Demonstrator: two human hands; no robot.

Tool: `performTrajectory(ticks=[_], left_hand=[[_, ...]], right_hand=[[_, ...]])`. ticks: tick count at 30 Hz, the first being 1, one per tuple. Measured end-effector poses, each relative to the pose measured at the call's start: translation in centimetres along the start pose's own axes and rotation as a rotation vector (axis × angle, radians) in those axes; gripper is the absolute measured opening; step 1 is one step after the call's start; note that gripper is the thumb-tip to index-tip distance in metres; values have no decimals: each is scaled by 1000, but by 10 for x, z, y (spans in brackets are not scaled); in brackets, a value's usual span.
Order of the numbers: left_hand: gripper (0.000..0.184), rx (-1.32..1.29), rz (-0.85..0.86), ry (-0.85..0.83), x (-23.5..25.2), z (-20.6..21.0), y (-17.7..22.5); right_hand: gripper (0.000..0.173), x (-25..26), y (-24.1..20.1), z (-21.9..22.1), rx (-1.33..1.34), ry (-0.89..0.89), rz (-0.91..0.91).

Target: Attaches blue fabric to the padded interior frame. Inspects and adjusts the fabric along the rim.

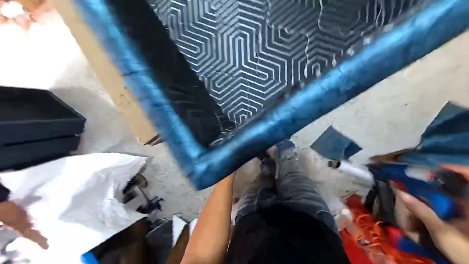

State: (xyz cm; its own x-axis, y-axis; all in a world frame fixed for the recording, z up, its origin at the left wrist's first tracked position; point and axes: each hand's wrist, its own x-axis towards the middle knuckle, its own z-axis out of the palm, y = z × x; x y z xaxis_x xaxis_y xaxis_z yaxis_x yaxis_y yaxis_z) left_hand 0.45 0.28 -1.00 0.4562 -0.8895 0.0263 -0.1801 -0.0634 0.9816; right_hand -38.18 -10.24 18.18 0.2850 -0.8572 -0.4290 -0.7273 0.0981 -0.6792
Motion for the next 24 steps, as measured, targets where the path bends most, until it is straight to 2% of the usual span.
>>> performTrajectory(ticks=[1,2,3,4,6,7,9,11,13,17,21,24], left_hand=[[16,58,39,-34,-2,-7,-6],[16,128,0,-47,-1,-10,0],[16,163,-46,-48,3,-11,7],[15,129,-41,-57,12,-10,10],[16,79,-2,-53,20,-6,9],[16,94,25,-25,21,-3,8],[20,197,93,69,23,6,5],[26,316,108,240,21,19,8],[32,493,75,385,19,29,15],[36,619,95,412,17,33,16],[24,700,88,519,19,42,15],[20,875,45,572,20,46,19]], right_hand=[[78,12,43,43,284,87,190],[79,24,73,82,560,90,356],[73,39,93,118,832,8,461],[60,53,101,152,1089,-140,497],[35,79,96,223,1579,-488,472],[36,92,84,257,1804,-653,397],[39,114,51,311,2049,-875,287],[37,128,26,344,2174,-1013,185],[35,135,14,358,2252,-1115,85],[37,141,16,351,2251,-1190,80],[48,145,22,338,2153,-1224,139],[44,146,21,338,2128,-1262,161]])
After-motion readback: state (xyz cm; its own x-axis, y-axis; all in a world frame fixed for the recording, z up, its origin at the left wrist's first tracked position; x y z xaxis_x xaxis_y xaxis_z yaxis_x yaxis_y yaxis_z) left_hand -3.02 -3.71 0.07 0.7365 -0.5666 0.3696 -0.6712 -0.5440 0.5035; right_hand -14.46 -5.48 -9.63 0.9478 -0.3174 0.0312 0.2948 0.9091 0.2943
